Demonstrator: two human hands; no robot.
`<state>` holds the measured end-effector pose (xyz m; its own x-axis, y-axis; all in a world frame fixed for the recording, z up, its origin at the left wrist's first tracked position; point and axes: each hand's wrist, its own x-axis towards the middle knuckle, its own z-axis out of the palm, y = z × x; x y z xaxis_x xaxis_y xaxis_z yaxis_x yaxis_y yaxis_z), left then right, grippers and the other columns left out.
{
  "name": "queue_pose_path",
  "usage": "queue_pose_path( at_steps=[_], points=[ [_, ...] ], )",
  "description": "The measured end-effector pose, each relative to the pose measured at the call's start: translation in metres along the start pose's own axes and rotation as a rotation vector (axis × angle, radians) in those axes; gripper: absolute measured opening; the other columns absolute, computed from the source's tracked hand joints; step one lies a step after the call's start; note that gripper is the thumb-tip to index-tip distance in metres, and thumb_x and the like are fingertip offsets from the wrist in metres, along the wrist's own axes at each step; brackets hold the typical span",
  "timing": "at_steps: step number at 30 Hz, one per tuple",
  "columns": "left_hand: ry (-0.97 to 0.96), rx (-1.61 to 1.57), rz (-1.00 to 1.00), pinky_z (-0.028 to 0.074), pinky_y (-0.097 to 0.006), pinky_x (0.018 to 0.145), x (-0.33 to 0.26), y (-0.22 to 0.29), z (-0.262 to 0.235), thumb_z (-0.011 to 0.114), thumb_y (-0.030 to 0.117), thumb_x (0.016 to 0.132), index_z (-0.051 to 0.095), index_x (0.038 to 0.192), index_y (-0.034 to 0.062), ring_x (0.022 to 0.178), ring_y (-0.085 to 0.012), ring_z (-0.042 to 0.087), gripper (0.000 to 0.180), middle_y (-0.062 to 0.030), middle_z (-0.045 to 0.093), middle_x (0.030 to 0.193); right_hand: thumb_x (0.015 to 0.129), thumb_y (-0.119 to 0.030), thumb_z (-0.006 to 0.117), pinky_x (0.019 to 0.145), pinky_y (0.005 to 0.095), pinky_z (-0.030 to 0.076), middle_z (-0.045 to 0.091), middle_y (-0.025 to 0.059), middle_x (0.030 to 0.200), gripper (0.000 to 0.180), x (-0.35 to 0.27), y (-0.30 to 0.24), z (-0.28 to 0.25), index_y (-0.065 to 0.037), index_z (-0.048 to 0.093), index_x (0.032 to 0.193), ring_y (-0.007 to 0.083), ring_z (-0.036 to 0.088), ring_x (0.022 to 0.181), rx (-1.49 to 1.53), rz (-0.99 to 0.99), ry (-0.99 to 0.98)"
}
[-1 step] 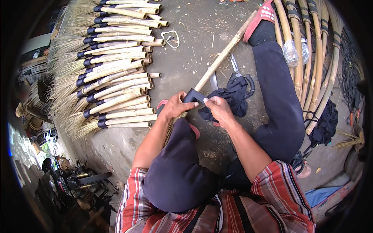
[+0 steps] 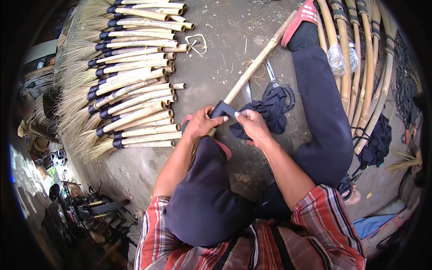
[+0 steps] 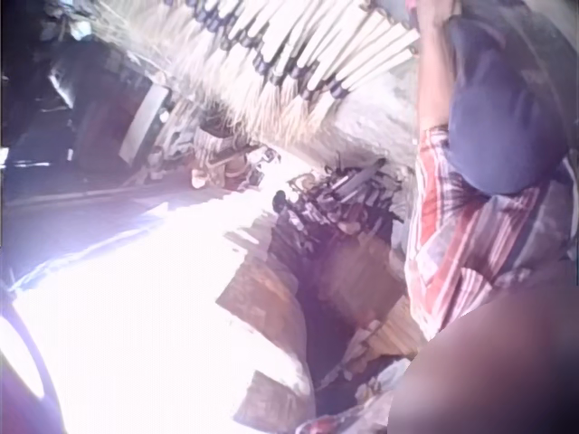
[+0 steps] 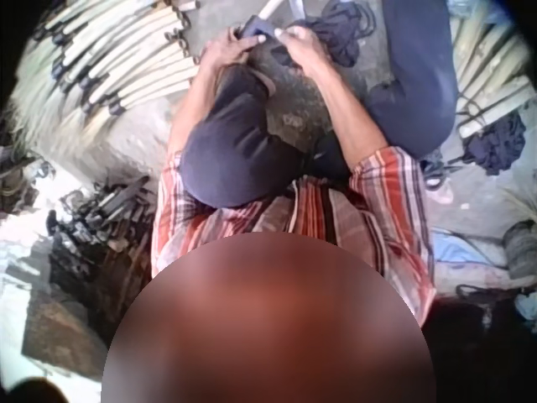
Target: The person sits on the floor and wraps a black strip around the junction of a broom's bristles and handle. They use a knife to cut the strip and scissors to trim the excess, repeating the process on multiple brooms.
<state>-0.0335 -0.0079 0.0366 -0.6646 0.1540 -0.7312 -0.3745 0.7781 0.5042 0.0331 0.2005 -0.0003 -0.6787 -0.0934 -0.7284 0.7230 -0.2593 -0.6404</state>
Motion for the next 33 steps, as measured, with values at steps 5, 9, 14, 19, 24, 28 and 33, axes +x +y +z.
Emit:
queue_pose_path(
  at_steps=[5,9,14,19,24,28,33],
  points=[
    [0.545,0.363,0.382,0.056,-0.049,0.091,-0.018,-0.005,0.033,0.075,0.038,0.096,0.058,0.138,0.0012,0.104,-0.0419,0.070,0.059,-0.0250,0.069,0.116,0.104,-0.024,0.070,0.054,0.0263,0.038,0.061,-0.0035,0.078,0.024,0.000,-0.003,0.020,-0.001,0.070,0.098,0.0044,0.047,0.065,0.143,-0.005,-0.036],
    [0.516,0.427,0.350,0.056,-0.052,0.094,-0.007,-0.012,0.032,0.070,0.037,0.099,0.050,0.145,0.0005,0.108,-0.0463,0.067,0.062,-0.0266,0.066,0.118,0.104,-0.024,0.069,0.058,0.0258,0.039,0.061,-0.0038,0.079,0.024,-0.003,-0.008,0.024,-0.001,0.069,0.098,0.0042,0.048,0.068,0.124,-0.011,-0.011],
    [0.395,0.571,0.082,0.057,-0.054,0.093,0.007,-0.002,0.031,0.075,0.035,0.094,0.053,0.134,0.0007,0.106,-0.0456,0.071,0.058,-0.0299,0.069,0.116,0.103,-0.019,0.069,0.058,0.0281,0.042,0.061,-0.0025,0.079,0.022,-0.009,-0.010,0.032,0.002,0.069,0.098,0.0056,0.050,0.070,0.124,-0.104,0.043],
    [0.283,0.518,0.026,0.059,-0.051,0.085,0.010,0.017,0.009,0.080,0.028,0.087,0.059,0.124,-0.0001,0.090,-0.0441,0.075,0.051,-0.0258,0.075,0.095,0.101,-0.018,0.071,0.057,0.0294,0.041,0.062,-0.0015,0.079,0.019,-0.003,-0.002,0.016,0.001,0.069,0.095,0.0060,0.049,0.069,0.130,-0.095,0.029],
    [-0.289,-0.112,-0.112,0.058,-0.035,0.072,0.010,0.010,-0.007,0.082,0.020,0.088,0.066,0.109,0.0017,0.075,-0.0203,0.071,0.032,-0.0102,0.073,0.087,0.100,-0.018,0.073,0.059,0.0285,0.042,0.063,-0.0016,0.079,0.019,0.003,0.008,0.004,-0.001,0.070,0.094,0.0062,0.050,0.069,0.117,0.026,0.030],
    [-0.568,-0.560,-0.070,0.055,-0.030,0.073,0.019,-0.006,-0.003,0.083,0.012,0.088,0.069,0.111,0.0031,0.075,-0.0138,0.068,0.028,-0.0032,0.070,0.083,0.101,-0.021,0.073,0.062,0.0296,0.044,0.065,-0.0008,0.080,0.020,0.009,0.009,0.004,-0.002,0.070,0.097,0.0072,0.053,0.070,0.211,0.109,-0.023],
    [0.031,-0.136,0.109,0.057,-0.035,0.084,0.001,-0.011,0.019,0.087,0.021,0.088,0.061,0.129,-0.0011,0.089,-0.0232,0.070,0.053,-0.0118,0.073,0.101,0.102,-0.023,0.071,0.062,0.0278,0.048,0.067,0.0018,0.084,0.022,0.016,0.015,0.005,-0.001,0.070,0.100,0.0088,0.059,0.072,-0.016,0.044,-0.034]
  ],
)
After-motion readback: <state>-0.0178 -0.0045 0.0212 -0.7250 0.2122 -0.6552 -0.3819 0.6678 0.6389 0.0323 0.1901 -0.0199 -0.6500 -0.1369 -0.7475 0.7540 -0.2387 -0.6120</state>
